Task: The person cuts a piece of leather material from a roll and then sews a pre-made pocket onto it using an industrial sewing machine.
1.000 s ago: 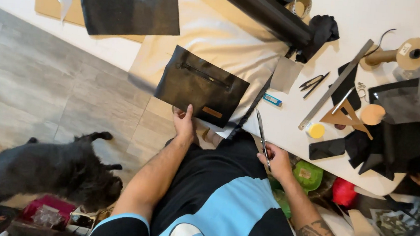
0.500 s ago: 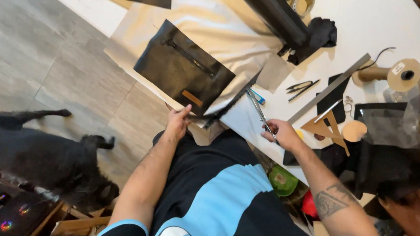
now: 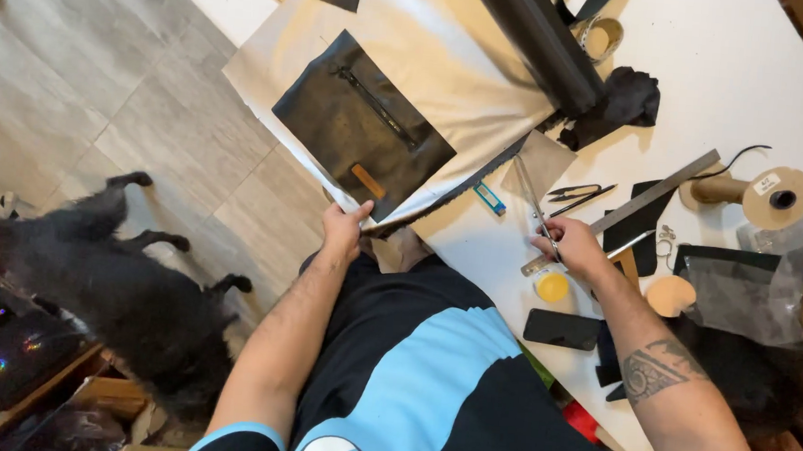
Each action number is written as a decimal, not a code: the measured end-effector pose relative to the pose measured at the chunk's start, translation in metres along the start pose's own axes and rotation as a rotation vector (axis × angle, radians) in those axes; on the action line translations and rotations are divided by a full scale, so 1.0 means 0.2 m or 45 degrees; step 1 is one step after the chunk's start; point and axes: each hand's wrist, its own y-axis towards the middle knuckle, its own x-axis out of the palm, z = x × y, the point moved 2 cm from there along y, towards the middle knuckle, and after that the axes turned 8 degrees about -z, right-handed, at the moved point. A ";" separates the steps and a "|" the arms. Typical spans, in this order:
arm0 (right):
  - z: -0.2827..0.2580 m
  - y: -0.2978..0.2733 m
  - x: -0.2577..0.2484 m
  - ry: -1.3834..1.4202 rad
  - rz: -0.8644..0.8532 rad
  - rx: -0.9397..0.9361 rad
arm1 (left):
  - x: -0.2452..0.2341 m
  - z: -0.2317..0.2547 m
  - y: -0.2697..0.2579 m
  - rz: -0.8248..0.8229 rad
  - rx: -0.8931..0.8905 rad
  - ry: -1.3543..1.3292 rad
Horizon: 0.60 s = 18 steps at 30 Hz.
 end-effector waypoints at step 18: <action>-0.12 -0.04 0.08 -0.020 -0.426 0.125 | 0.09 0.19 -0.14 0.100 0.013 0.055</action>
